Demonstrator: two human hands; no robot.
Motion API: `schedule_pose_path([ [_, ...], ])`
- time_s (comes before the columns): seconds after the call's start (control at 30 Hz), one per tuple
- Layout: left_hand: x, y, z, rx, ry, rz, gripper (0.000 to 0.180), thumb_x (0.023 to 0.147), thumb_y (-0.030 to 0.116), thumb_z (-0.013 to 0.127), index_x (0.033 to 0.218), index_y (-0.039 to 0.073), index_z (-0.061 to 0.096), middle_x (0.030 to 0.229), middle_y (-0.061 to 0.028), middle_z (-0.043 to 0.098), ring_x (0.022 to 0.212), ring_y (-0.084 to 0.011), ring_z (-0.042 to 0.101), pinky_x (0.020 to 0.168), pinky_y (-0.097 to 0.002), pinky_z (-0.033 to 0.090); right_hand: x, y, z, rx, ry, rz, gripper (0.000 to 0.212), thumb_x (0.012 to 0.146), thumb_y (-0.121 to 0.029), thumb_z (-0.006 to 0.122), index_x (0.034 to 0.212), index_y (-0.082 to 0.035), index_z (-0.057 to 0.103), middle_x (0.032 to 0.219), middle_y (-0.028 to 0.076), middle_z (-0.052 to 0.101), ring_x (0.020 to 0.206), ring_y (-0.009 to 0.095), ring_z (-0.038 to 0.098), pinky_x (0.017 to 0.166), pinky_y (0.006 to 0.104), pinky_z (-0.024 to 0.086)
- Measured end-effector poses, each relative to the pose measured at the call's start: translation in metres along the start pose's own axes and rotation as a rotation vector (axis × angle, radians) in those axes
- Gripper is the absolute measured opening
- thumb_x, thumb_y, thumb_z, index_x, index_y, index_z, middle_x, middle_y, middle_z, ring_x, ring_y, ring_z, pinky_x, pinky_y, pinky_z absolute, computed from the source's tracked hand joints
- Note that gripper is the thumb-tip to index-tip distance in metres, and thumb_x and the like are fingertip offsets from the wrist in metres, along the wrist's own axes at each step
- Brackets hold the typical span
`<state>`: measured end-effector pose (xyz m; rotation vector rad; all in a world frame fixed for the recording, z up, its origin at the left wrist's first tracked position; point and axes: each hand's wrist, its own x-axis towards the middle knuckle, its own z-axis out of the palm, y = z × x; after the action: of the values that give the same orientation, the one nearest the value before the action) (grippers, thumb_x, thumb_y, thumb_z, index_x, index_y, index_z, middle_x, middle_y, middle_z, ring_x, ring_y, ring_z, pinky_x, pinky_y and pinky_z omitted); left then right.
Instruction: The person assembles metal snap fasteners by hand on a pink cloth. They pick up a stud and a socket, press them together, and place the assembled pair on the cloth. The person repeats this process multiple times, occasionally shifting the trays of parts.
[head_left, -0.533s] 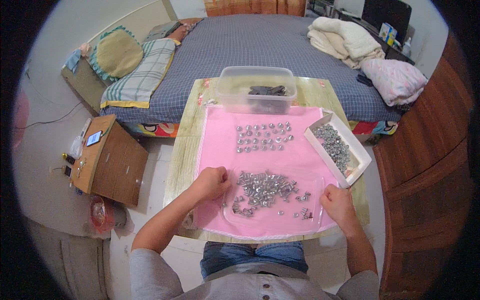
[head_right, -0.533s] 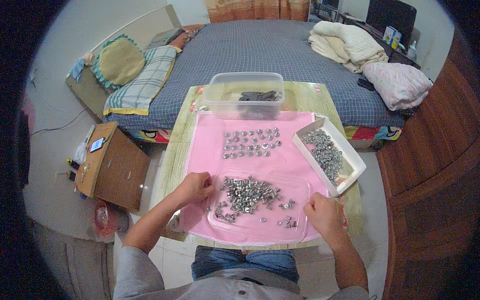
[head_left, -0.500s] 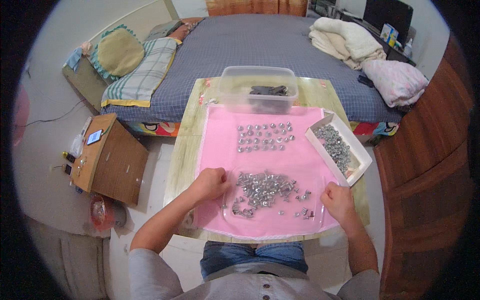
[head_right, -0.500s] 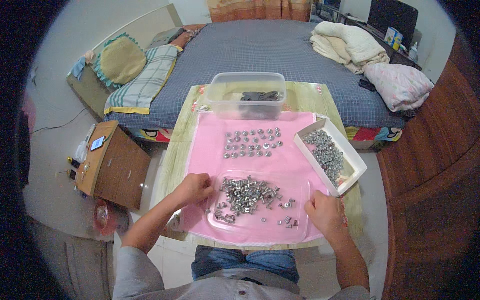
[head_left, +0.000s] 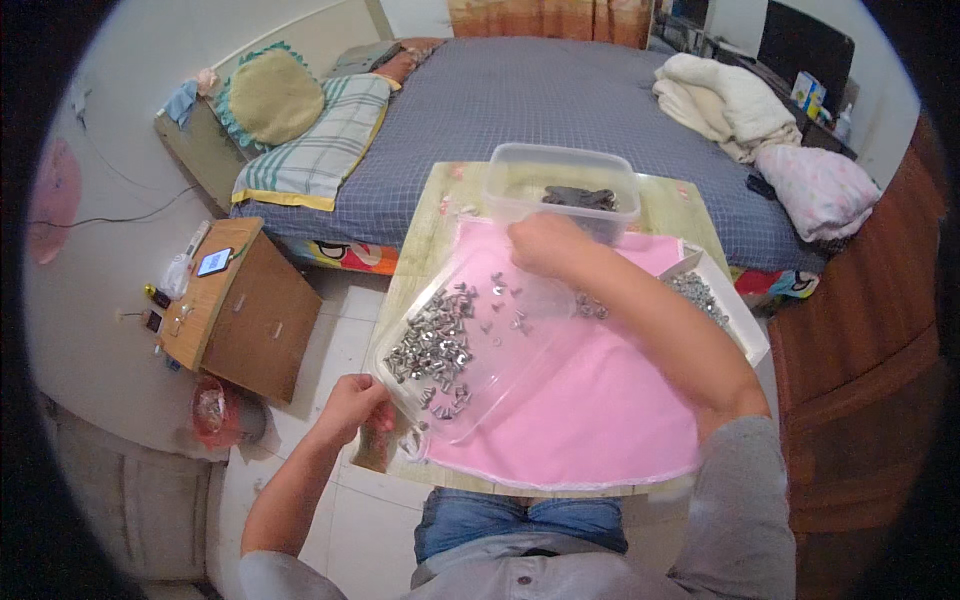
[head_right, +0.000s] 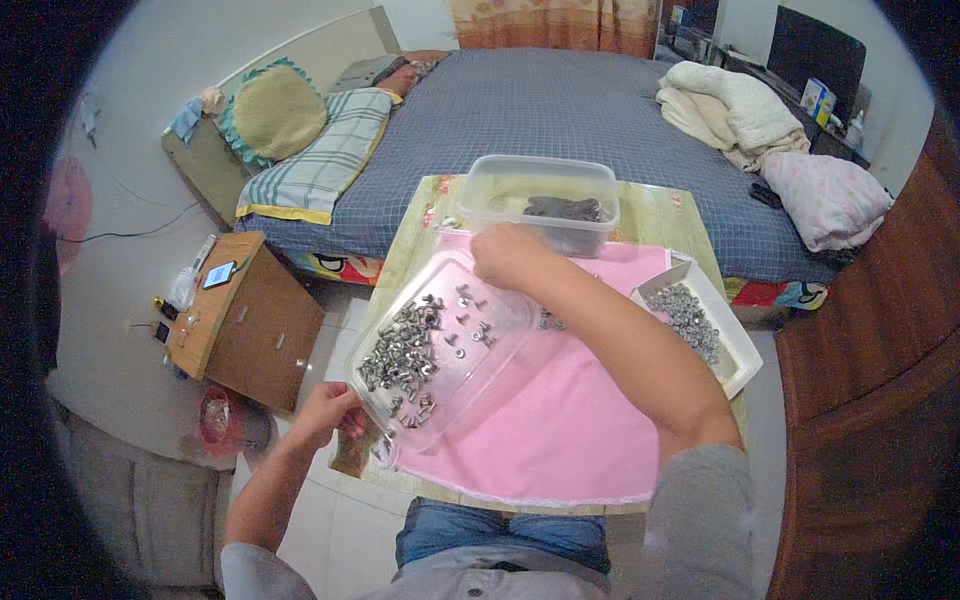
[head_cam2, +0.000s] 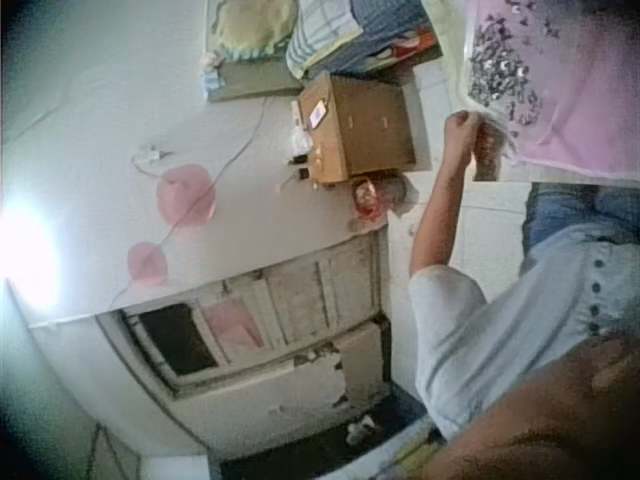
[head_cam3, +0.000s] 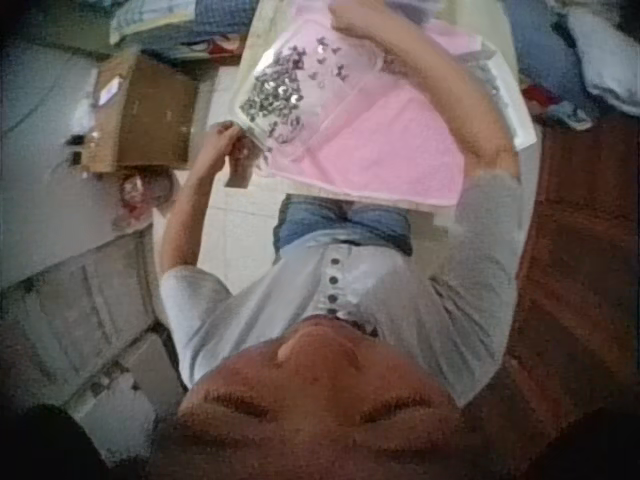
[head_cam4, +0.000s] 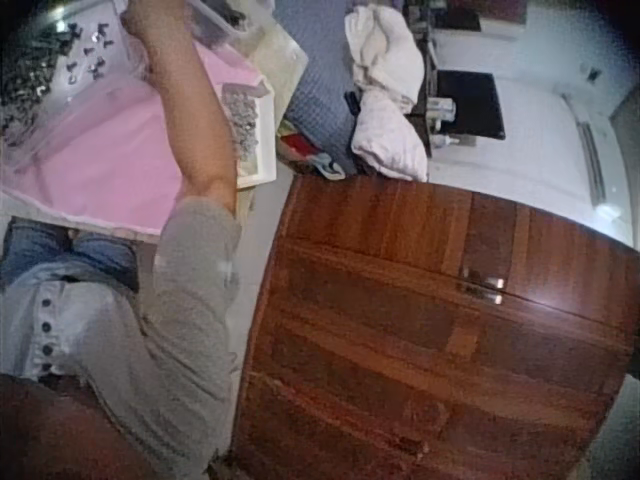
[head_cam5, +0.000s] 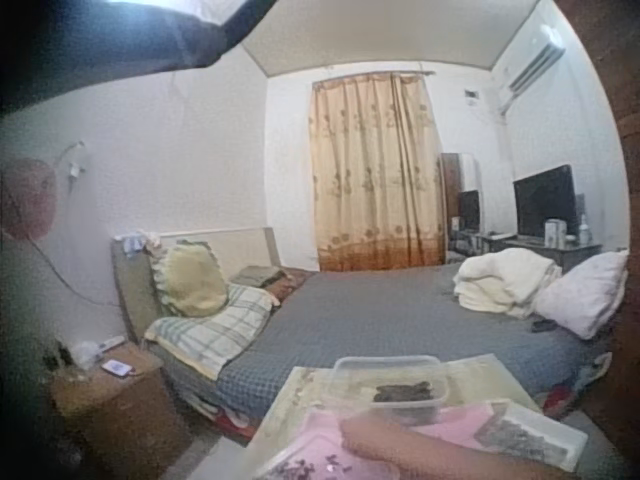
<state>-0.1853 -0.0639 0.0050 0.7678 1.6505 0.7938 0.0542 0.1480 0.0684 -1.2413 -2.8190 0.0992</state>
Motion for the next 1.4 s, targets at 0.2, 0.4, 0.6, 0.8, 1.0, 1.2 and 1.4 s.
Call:
schedule_pose_path([
  [0.2,0.01,-0.014,-0.014,-0.214,-0.018,-0.075,0.015,0.076,0.009,0.049,0.068,-0.004,0.052,0.054,-0.0111,0.054,0.041,-0.0164,0.052,0.04,-0.0253,0.045,0.066,-0.023,0.024,-0.123,-0.009,-0.142,0.017,0.067,-0.007,0.049,0.075,-0.005,0.065,0.082,0.015,0.062,0.077,0.028,0.06,0.065,0.0376,0.048],
  [0.4,0.019,-0.018,-0.017,-0.253,-0.024,-0.167,0.017,0.077,0.012,0.05,0.071,-0.004,0.054,0.06,-0.0115,0.057,0.046,-0.0166,0.054,0.044,-0.0256,0.047,0.102,-0.039,0.038,-0.251,-0.021,-0.215,0.016,0.069,-0.009,0.05,0.074,-0.007,0.065,0.08,0.01,0.063,0.075,0.024,0.061,0.063,0.0356,0.049],
  [0.6,0.018,-0.003,-0.007,-0.207,-0.079,-0.231,0.02,0.08,0.012,0.048,0.081,-0.007,0.054,0.072,-0.0148,0.06,0.056,-0.0176,0.059,0.051,-0.0243,0.049,0.12,-0.038,0.068,-0.3,0.058,-0.229,0.016,0.069,-0.009,0.05,0.073,-0.008,0.065,0.078,0.01,0.063,0.071,0.023,0.062,0.061,0.035,0.049],
  [0.8,0.014,0.003,-0.002,-0.23,-0.155,-0.225,0.023,0.083,0.013,0.046,0.091,-0.007,0.054,0.082,-0.0158,0.061,0.062,-0.0174,0.06,0.054,-0.0231,0.05,0.107,-0.025,0.096,0.016,0.254,-0.157,0.014,0.071,-0.009,0.049,0.076,-0.004,0.061,0.074,0.015,0.061,0.069,0.029,0.061,0.059,0.039,0.048],
  [1.0,0.003,-0.004,0.002,-0.117,-0.296,-0.103,0.017,0.084,0.012,0.047,0.087,-0.003,0.055,0.073,-0.0111,0.06,0.057,-0.0154,0.058,0.05,-0.0232,0.049,0.011,-0.021,0.07,0.215,0.332,-0.157,0.017,0.074,-0.01,0.046,0.087,-0.001,0.053,0.077,0.015,0.057,0.073,0.031,0.057,0.063,0.0401,0.047],
  [1.2,-0.001,0.009,0.038,-0.06,-0.36,0.188,0.011,0.083,0.01,0.053,0.08,0.0,0.056,0.067,-0.0049,0.058,0.057,-0.0109,0.056,0.052,-0.0229,0.047,-0.108,0.044,0.035,0.277,0.563,0.128,0.014,0.077,-0.014,0.045,0.08,-0.004,0.055,0.08,0.013,0.056,0.079,0.03,0.055,0.069,0.0391,0.045],
  [1.4,0.012,0.035,0.108,0.106,-0.522,0.431,0.01,0.082,0.009,0.055,0.083,-0.001,0.056,0.072,-0.0025,0.057,0.065,-0.008,0.054,0.06,-0.0216,0.045,-0.206,0.109,0.029,0.224,0.424,0.627,0.013,0.074,-0.012,0.051,0.081,-0.003,0.057,0.08,0.016,0.057,0.079,0.032,0.055,0.07,0.0404,0.043],
])
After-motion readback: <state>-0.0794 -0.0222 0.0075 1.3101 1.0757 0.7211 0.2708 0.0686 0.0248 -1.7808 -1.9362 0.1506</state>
